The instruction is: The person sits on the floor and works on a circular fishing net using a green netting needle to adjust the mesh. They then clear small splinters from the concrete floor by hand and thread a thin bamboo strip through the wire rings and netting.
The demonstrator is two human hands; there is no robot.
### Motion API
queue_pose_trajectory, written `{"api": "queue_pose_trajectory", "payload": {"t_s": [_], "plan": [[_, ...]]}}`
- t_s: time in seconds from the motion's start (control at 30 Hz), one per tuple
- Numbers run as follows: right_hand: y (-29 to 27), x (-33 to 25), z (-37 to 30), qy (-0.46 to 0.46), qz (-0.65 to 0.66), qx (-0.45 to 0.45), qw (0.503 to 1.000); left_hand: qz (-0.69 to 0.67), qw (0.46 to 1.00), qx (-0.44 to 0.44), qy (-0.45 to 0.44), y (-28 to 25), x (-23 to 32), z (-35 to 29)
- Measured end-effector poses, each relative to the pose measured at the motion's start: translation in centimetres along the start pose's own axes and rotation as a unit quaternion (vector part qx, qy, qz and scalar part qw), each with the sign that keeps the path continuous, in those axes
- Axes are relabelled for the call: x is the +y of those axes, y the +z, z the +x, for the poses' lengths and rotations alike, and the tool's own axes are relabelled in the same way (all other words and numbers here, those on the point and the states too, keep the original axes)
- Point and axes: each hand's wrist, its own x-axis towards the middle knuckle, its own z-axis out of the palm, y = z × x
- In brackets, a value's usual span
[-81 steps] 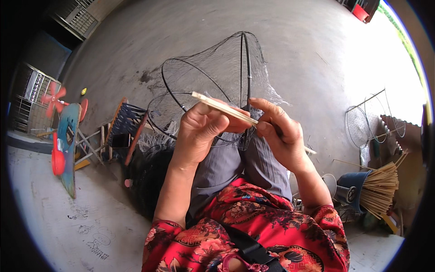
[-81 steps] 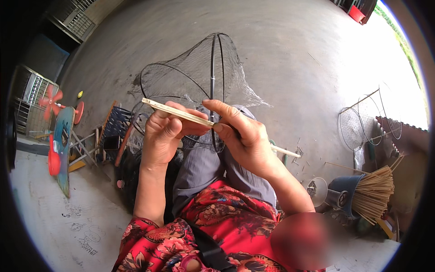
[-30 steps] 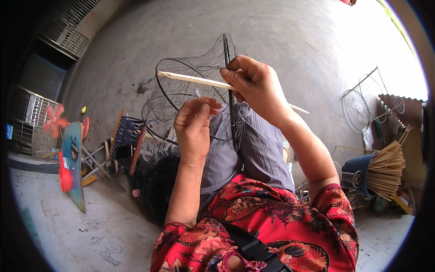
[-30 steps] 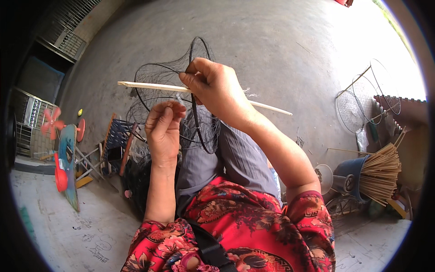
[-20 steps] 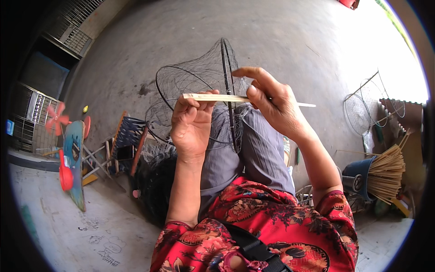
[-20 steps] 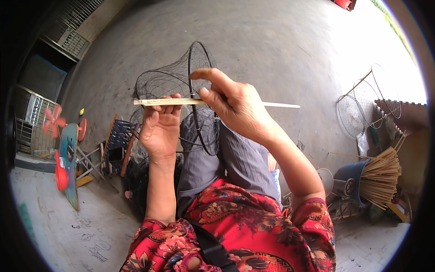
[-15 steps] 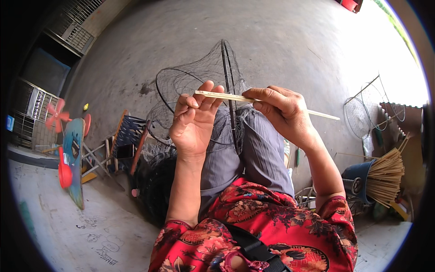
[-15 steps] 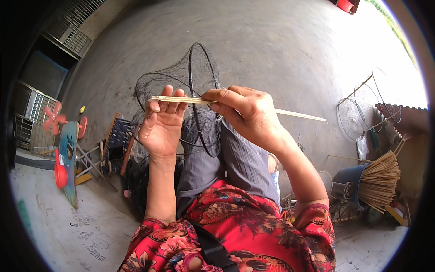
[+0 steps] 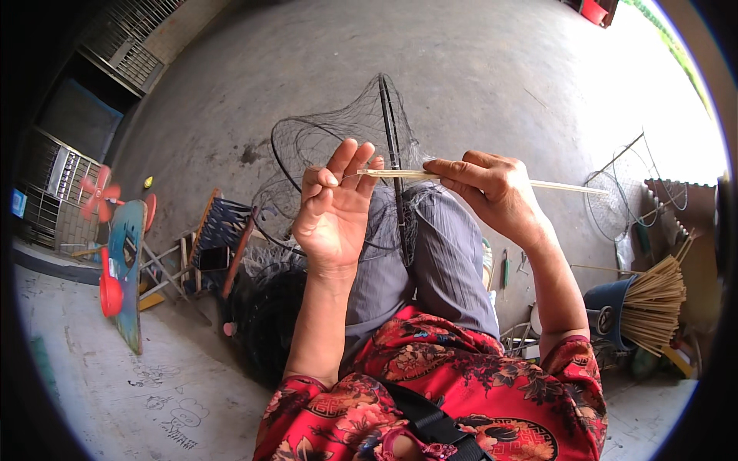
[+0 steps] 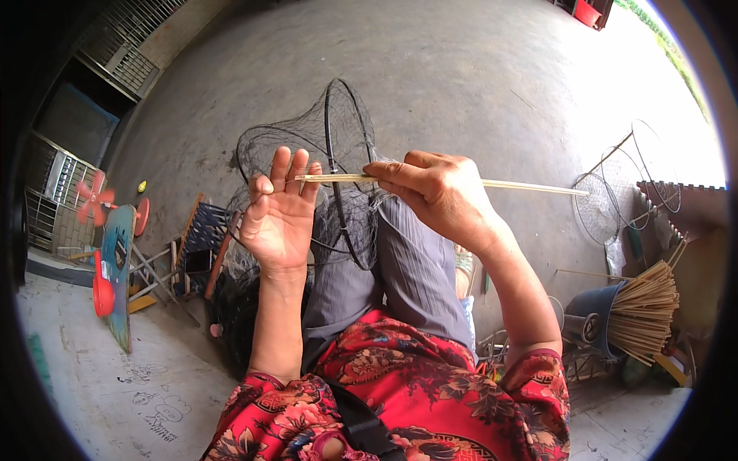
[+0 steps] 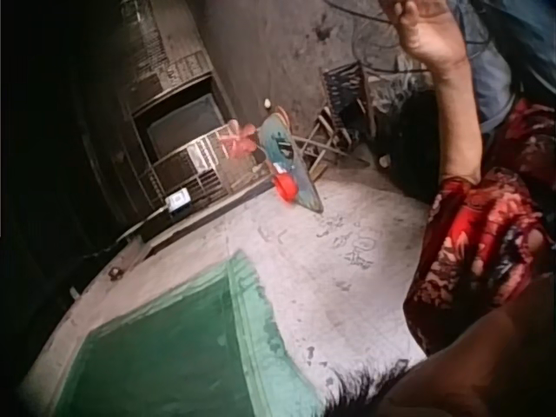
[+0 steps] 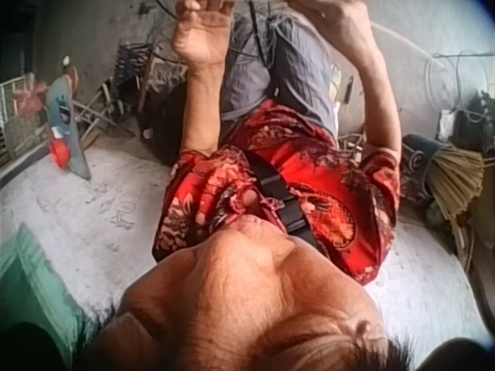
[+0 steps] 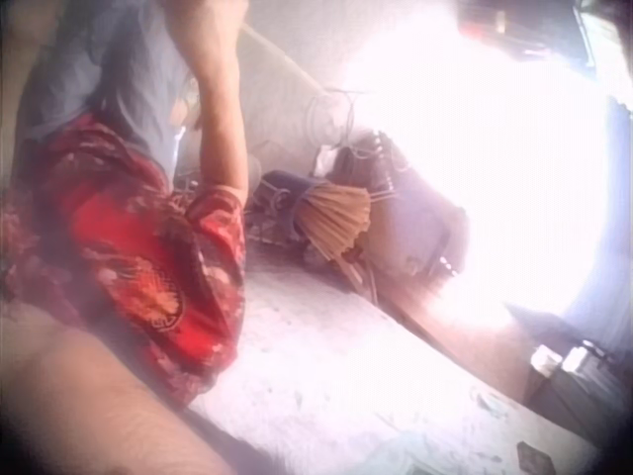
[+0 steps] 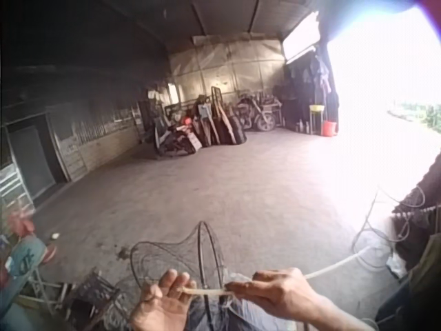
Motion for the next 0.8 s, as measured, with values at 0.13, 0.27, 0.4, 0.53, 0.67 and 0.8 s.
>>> {"api": "queue_pose_trajectory", "payload": {"t_s": [0.13, 0.27, 0.4, 0.53, 0.67, 0.8], "plan": [[-0.2, -0.2, 0.3, -0.002, -0.020, -0.001, 1.000, 0.016, 1.000, -0.006, 0.000, 0.3, -0.3, 0.0], [0.5, -0.3, 1.0, -0.027, 0.043, 0.030, 0.998, 0.003, 0.999, -0.005, -0.034, 0.9, -0.9, -0.3], [1.4, -0.1, 1.8, -0.039, 0.092, 0.020, 0.995, -0.062, 0.993, 0.039, -0.090, 1.4, -2.3, -0.3], [2.4, -3.5, 2.7, -0.018, 0.165, 0.032, 0.986, 0.040, 0.997, 0.032, -0.061, 1.1, -3.1, 0.0], [1.0, -2.3, 2.8, 0.101, 0.414, -0.042, 0.904, 0.399, 0.914, -0.052, -0.056, 0.7, -0.6, 0.1], [0.9, -1.1, 2.7, 0.093, 0.408, -0.038, 0.908, 0.619, 0.774, -0.102, -0.085, 0.5, 1.4, -1.2]]}}
